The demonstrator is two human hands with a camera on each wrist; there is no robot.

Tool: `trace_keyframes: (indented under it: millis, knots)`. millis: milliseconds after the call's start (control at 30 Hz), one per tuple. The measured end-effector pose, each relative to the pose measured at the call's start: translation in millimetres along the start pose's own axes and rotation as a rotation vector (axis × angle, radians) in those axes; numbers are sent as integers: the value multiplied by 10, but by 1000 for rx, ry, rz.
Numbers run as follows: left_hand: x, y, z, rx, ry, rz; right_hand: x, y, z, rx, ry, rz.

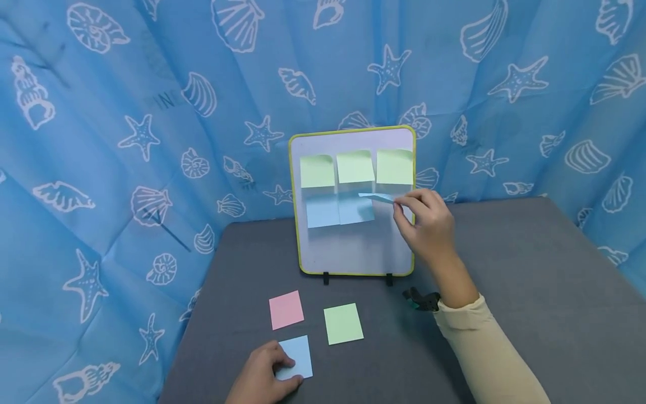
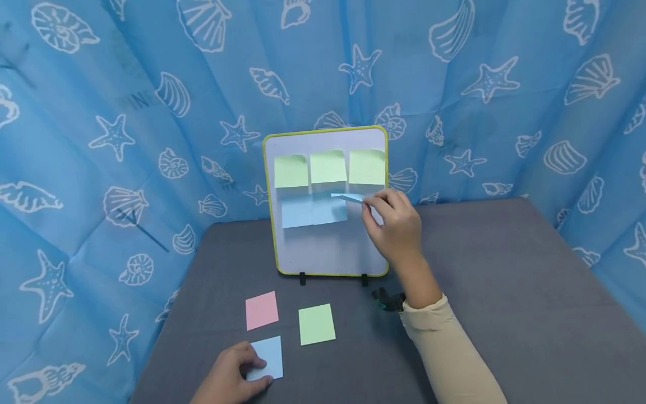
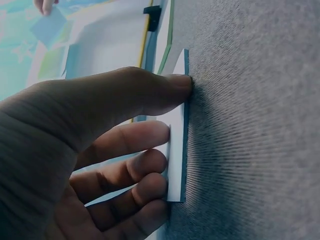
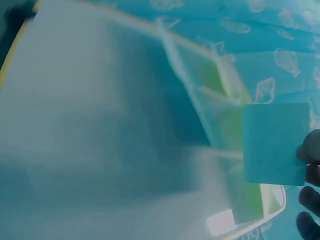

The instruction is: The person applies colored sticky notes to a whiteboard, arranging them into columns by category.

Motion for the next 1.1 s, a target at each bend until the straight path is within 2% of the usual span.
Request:
trace_keyframes:
  millis: [133,300,567,800,1000,1100]
  knots:
    - [-18,-21,7,31,-15,-7,100,32,-18,-13,71,114]
    - [-28,-42,16,60,-27,-32,194,46,4,-32,128,187]
    - [0,-30,41,32,-31,-22,245,21,59,-77,142,197]
    - [9,-29,59,47,-60,-37,265,29,26,-76,137,193]
    - [-11,-42,53,46,-43,-49,275,64,-11,-71,170,208]
    - [-21,-47,53,48,-37,-61,281,75,-6,-103,172,221]
Point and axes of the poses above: each hand's wrist, its own z-axis away from the middle knuckle, its own y-axis out of the back of the hand, x = y × z, the point moved 1 cm from there along -z, towards the middle knuckle
